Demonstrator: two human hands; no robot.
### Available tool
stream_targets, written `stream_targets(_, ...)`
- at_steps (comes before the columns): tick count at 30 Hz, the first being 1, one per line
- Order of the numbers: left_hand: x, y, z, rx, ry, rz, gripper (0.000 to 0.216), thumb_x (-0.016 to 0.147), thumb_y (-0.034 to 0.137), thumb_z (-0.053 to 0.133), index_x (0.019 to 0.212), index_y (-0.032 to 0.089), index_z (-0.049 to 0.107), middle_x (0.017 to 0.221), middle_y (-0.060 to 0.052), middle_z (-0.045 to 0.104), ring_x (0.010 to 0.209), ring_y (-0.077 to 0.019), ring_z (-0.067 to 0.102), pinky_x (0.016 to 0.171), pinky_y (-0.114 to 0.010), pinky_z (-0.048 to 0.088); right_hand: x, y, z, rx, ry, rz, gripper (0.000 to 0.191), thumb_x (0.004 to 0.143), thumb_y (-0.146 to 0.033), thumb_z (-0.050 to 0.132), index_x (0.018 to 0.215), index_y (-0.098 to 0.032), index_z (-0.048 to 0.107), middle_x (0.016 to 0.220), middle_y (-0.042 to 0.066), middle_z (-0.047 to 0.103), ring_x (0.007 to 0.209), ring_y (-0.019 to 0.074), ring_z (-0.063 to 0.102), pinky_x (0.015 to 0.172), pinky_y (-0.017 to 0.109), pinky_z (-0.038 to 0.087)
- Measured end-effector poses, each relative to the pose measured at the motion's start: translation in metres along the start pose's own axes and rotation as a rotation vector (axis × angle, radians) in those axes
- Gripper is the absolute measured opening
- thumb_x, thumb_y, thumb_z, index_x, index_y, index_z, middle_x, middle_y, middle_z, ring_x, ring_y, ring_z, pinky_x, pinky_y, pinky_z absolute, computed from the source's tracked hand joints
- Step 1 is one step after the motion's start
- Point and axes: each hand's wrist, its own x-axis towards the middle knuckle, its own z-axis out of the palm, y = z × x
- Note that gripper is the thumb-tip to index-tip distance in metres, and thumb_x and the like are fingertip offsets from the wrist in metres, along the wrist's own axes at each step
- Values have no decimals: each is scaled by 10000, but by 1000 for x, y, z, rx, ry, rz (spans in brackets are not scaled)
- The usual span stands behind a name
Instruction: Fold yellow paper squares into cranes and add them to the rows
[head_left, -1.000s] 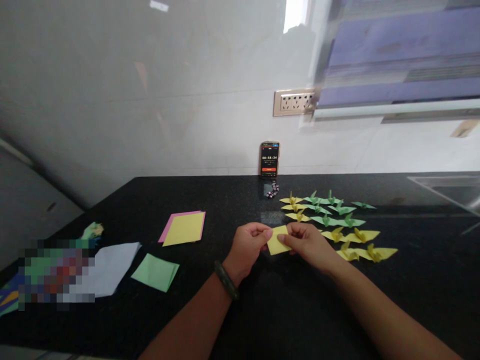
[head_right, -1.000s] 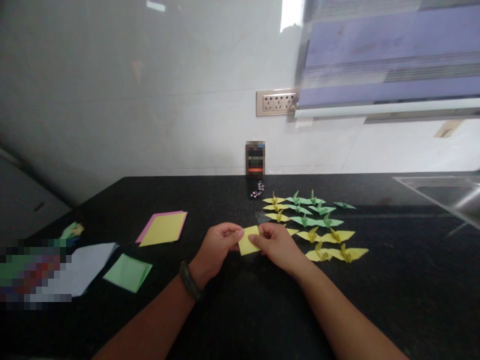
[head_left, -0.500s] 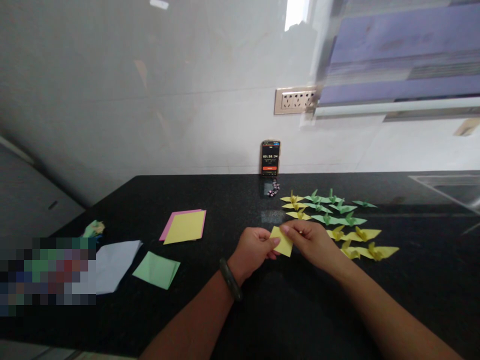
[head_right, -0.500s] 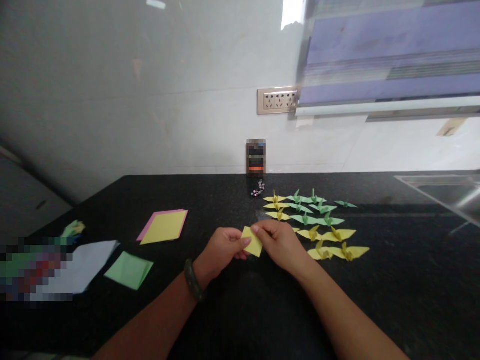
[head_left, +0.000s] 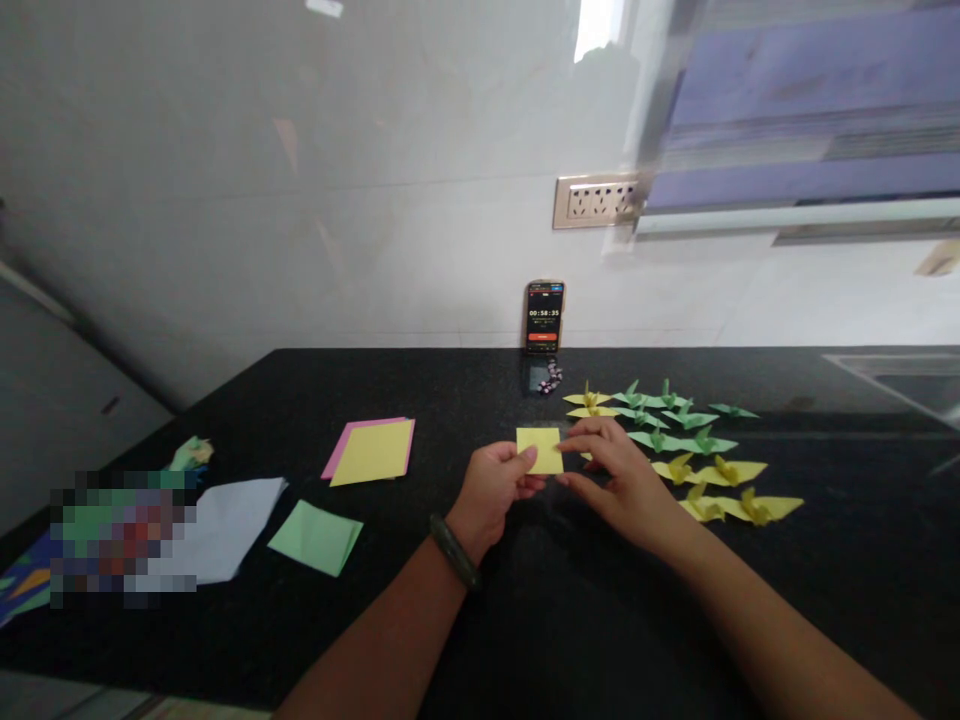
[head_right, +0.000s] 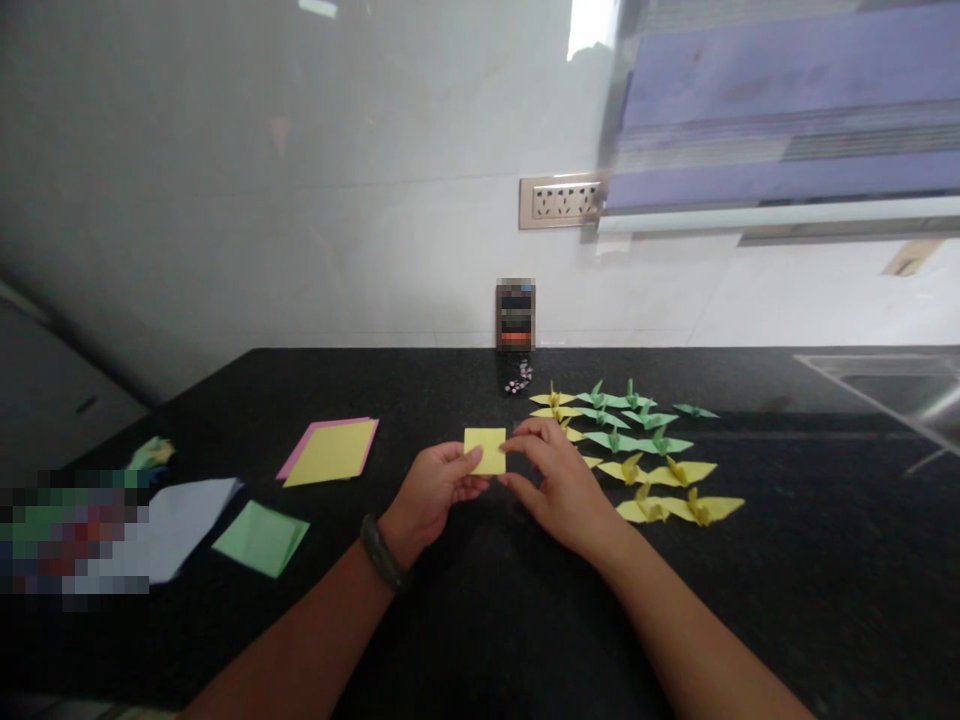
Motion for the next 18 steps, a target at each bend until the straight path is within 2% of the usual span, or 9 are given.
stream_targets(6, 0, 0, 0, -12, 0, 6, 205, 695, 303, 635, 690, 105, 581, 586, -26, 600, 466, -69, 518, 480, -186, 386, 1, 2, 0, 18, 8, 11, 196, 760, -167, 589, 950, -217, 582, 964, 80, 528, 906, 208, 517, 624, 303, 495)
stream_targets(12, 1, 0, 0, 11, 3, -2, 204, 703, 304, 623, 695, 104, 590, 579, -21, 589, 470, -67, 512, 485, -186, 385, 1, 6, 0, -27, 33, -26, 123, 813, -169, 534, 915, -197, 598, 903, 72, 550, 873, 194, 529, 741, 351, 463)
stream_targets(18, 2, -2, -2, -22, -8, -16, 215, 708, 317, 628, 691, 106, 587, 582, -26, 591, 472, -70, 510, 490, -192, 383, 1, 6, 1, 16, 23, 26, 95, 804, -177, 537, 867, -205, 603, 862, 58, 579, 847, 191, 545, 745, 341, 451)
